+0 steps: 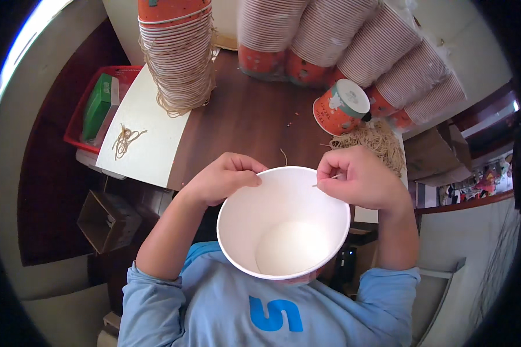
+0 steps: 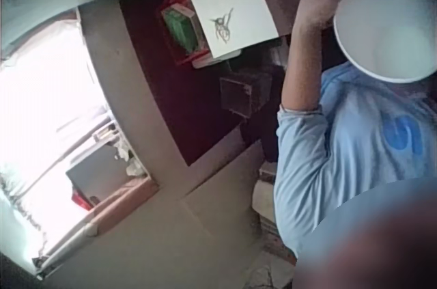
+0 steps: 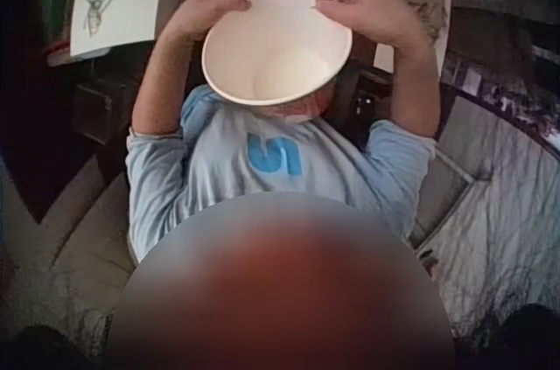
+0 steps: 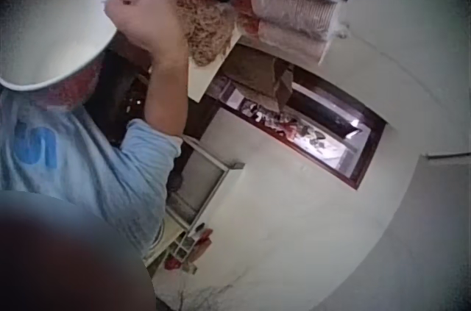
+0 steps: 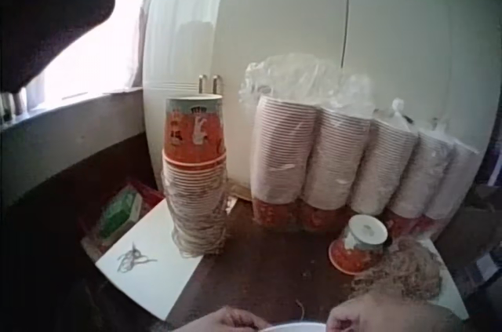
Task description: Threading strings into paper buckets for assembly.
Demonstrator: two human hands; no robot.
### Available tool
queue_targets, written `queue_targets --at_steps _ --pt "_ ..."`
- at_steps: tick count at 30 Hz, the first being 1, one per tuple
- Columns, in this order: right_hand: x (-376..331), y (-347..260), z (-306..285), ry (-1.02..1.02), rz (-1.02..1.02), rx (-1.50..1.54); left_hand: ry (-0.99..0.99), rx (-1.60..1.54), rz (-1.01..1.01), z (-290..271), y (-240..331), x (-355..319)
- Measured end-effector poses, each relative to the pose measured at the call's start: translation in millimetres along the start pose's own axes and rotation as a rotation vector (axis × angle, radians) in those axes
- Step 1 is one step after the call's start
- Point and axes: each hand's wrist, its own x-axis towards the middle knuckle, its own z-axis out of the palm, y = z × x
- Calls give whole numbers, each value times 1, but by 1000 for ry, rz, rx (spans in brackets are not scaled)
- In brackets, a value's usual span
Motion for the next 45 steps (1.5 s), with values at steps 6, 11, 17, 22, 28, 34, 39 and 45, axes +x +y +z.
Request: queue_targets --at_steps 6,11,17,22,28,34,39,45 --pt "-3 9 -5 -43 -4 149 -72 -109 -41 4 -11 7" --pt "-11 12 -2 -27 75 217 -100 -343 -33 1 -24 6" --pt "-15 20 7 110 92 300 -113 -534 15 1 -29 8" --pt "-17 22 7 168 98 277 -107 -593 59 -2 -34 9" --pt "-28 12 20 377 12 28 -73 -619 118 -1 -31 -3" --pt "-38 21 54 687 -254 -253 76 -473 159 0 -41 -16" --pt "-39 23 68 809 -404 -483 133 -472 201 5 -45 -24" --pt "-39 25 74 903 -536 -594 192 -180 411 20 -51 -28"
